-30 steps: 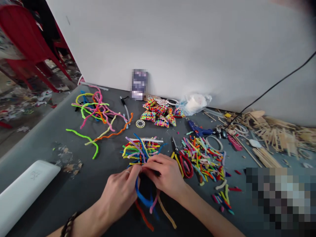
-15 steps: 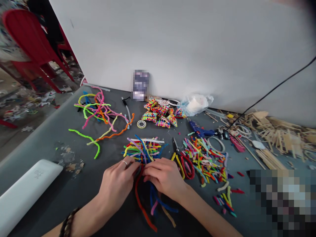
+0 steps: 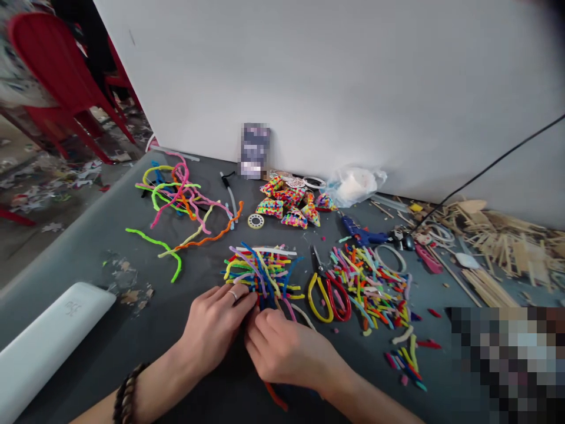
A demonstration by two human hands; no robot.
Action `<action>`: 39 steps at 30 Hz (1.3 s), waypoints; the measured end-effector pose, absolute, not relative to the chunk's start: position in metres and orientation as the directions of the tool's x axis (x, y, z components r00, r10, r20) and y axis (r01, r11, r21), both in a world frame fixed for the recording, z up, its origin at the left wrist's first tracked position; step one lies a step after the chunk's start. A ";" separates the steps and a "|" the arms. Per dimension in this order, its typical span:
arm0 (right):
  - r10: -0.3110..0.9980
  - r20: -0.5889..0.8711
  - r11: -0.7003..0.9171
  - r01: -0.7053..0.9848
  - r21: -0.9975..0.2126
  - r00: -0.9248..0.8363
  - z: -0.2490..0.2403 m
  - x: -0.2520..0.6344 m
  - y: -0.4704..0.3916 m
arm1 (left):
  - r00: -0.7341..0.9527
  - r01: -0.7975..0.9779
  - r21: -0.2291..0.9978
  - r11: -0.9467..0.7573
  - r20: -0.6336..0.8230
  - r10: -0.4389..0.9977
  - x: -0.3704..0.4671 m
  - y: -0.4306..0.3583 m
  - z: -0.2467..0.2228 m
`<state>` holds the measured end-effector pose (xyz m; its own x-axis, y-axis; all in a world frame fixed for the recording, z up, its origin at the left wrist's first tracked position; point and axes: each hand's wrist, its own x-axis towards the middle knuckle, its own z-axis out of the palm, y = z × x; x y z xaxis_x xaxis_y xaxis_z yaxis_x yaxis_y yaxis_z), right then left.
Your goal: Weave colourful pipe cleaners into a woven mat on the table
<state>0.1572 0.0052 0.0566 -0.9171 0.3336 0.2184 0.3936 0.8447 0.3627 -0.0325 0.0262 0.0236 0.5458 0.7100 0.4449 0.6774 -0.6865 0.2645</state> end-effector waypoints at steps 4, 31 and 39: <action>0.403 0.293 0.828 0.482 0.285 -0.867 0.048 0.163 0.013 | 0.536 0.670 0.300 -0.679 0.437 0.722 -0.031 0.024 0.020; 0.977 0.096 0.211 0.860 -0.465 -0.188 0.025 0.158 0.055 | 0.547 0.786 0.048 -0.616 0.410 0.730 -0.020 0.010 0.017; 0.979 0.160 0.189 0.842 -0.505 -0.124 0.030 0.157 0.050 | 0.581 0.760 0.027 -0.650 0.421 0.697 -0.022 0.006 0.016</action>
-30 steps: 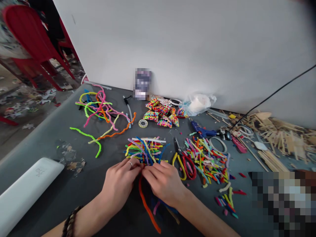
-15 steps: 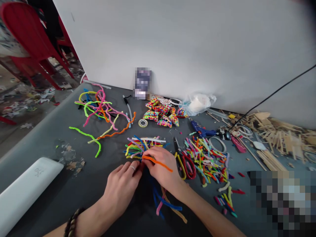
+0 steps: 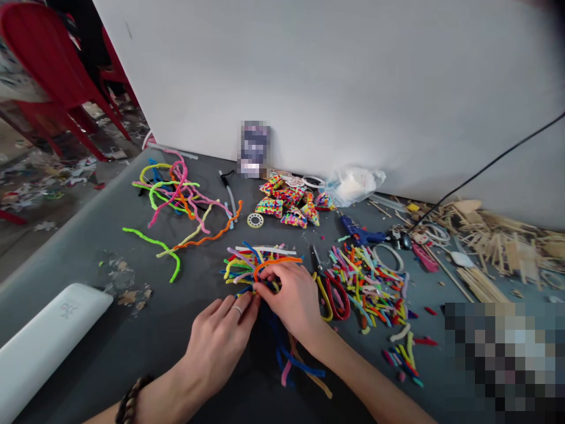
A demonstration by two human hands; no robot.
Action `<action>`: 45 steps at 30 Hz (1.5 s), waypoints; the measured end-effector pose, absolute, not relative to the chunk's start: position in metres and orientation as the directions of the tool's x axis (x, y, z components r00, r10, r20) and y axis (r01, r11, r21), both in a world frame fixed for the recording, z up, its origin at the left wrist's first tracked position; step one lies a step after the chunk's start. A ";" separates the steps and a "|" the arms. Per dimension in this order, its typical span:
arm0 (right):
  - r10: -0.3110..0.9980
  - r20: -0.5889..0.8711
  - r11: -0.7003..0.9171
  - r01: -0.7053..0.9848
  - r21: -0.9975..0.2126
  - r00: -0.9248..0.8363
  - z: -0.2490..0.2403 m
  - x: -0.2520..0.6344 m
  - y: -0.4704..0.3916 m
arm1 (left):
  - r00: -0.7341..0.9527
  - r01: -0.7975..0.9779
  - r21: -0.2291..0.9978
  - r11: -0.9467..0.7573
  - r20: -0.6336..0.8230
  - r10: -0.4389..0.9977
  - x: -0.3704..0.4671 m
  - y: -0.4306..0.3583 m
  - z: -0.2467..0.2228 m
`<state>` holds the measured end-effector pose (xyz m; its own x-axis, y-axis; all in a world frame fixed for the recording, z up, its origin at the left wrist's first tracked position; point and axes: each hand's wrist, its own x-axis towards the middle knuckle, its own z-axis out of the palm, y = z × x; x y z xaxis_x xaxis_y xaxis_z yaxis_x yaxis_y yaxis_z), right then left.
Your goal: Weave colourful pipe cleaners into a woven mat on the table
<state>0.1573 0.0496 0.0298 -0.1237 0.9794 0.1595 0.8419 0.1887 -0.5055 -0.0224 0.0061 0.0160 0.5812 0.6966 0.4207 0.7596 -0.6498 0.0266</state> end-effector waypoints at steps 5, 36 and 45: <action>0.951 0.249 0.284 0.829 -0.481 -0.182 0.027 0.161 0.043 | 0.576 0.773 0.019 -0.634 0.397 0.714 -0.021 0.008 0.016; 0.885 0.274 0.464 0.773 -0.433 -0.377 0.016 0.198 -0.039 | 0.803 0.384 0.233 -0.894 0.393 0.447 -0.027 0.010 0.037; 0.877 0.292 0.473 0.796 -0.378 -0.382 0.020 0.192 -0.041 | 0.617 0.440 0.611 -0.658 0.327 0.716 -0.022 0.020 0.023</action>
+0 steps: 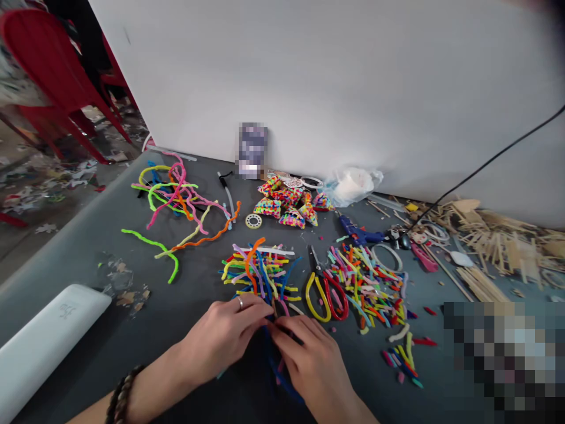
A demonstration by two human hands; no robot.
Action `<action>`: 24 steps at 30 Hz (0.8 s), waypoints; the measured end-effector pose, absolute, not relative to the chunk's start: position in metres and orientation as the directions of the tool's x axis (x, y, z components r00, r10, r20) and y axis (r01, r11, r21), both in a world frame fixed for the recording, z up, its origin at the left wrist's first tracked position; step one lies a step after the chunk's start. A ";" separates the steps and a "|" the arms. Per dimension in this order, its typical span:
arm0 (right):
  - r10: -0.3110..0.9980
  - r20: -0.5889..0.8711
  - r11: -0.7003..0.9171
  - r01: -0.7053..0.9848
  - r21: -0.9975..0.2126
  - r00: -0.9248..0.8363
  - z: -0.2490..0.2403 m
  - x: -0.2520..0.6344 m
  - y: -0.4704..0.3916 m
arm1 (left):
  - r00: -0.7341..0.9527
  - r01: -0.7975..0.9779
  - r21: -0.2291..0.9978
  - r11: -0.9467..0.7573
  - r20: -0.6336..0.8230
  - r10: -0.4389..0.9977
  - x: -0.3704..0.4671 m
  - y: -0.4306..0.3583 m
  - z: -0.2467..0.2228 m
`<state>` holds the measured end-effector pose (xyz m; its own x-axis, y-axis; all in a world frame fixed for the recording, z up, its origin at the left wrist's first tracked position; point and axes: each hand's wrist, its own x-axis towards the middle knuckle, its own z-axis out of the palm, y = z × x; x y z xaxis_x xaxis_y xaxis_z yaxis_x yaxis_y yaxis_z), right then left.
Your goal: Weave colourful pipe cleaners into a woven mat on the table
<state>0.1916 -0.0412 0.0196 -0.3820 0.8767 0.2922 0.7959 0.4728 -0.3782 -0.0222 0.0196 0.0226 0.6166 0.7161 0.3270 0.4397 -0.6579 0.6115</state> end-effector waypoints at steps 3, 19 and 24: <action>0.872 0.307 0.476 0.806 -0.351 -0.381 0.017 0.188 -0.044 | 0.615 0.490 0.505 -0.710 0.377 0.693 -0.016 0.020 0.014; 0.706 0.497 0.634 0.763 -0.125 -0.505 0.024 0.196 -0.084 | 0.908 0.339 0.154 -0.928 0.205 0.365 -0.010 0.013 0.021; 0.837 0.499 0.336 0.931 -0.142 -0.226 0.031 0.222 -0.067 | 0.878 0.399 0.086 -0.913 0.251 0.407 -0.003 -0.002 0.009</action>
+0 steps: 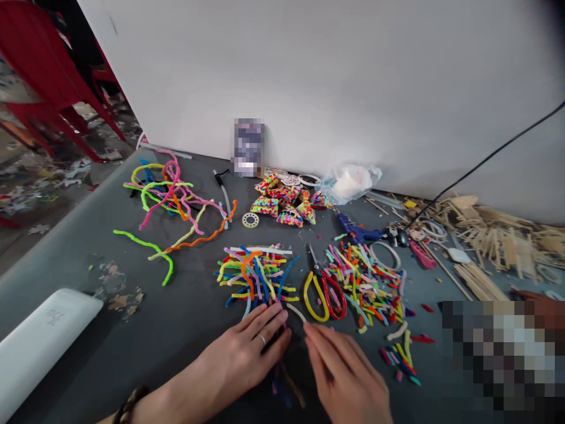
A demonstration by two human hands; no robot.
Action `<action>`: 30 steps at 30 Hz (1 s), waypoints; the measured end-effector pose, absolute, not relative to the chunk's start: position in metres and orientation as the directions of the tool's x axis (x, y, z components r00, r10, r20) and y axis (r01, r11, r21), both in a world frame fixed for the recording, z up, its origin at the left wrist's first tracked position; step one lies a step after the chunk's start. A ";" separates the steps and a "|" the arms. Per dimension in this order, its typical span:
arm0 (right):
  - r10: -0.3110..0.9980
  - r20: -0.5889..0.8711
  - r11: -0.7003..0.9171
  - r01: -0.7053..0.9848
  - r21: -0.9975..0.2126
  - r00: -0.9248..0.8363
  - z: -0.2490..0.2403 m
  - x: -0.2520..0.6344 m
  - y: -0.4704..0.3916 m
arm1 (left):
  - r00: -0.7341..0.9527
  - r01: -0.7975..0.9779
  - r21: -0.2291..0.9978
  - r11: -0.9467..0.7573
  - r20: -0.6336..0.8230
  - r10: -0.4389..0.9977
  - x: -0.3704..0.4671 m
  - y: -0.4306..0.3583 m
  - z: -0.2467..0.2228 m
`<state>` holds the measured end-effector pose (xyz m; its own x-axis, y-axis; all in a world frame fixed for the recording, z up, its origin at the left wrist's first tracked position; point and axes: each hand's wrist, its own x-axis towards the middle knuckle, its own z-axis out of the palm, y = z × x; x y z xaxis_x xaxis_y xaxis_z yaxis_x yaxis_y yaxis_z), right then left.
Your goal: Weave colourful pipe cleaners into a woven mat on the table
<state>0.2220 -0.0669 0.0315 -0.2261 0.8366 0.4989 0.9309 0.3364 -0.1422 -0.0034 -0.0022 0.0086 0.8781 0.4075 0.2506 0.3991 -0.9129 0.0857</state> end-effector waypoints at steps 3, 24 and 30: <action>0.864 0.474 0.233 0.969 -0.078 -0.169 0.028 0.234 -0.057 | 0.865 0.435 0.137 -0.890 0.211 0.455 -0.002 -0.010 0.005; 0.903 0.425 0.166 0.961 -0.222 -0.058 0.023 0.231 -0.058 | 0.800 0.532 0.130 -0.837 0.247 0.547 0.004 -0.023 0.005; 0.995 0.081 0.095 0.668 -0.738 -0.052 0.034 0.228 -0.038 | 0.810 0.529 0.140 -0.837 0.210 0.547 0.002 -0.027 -0.001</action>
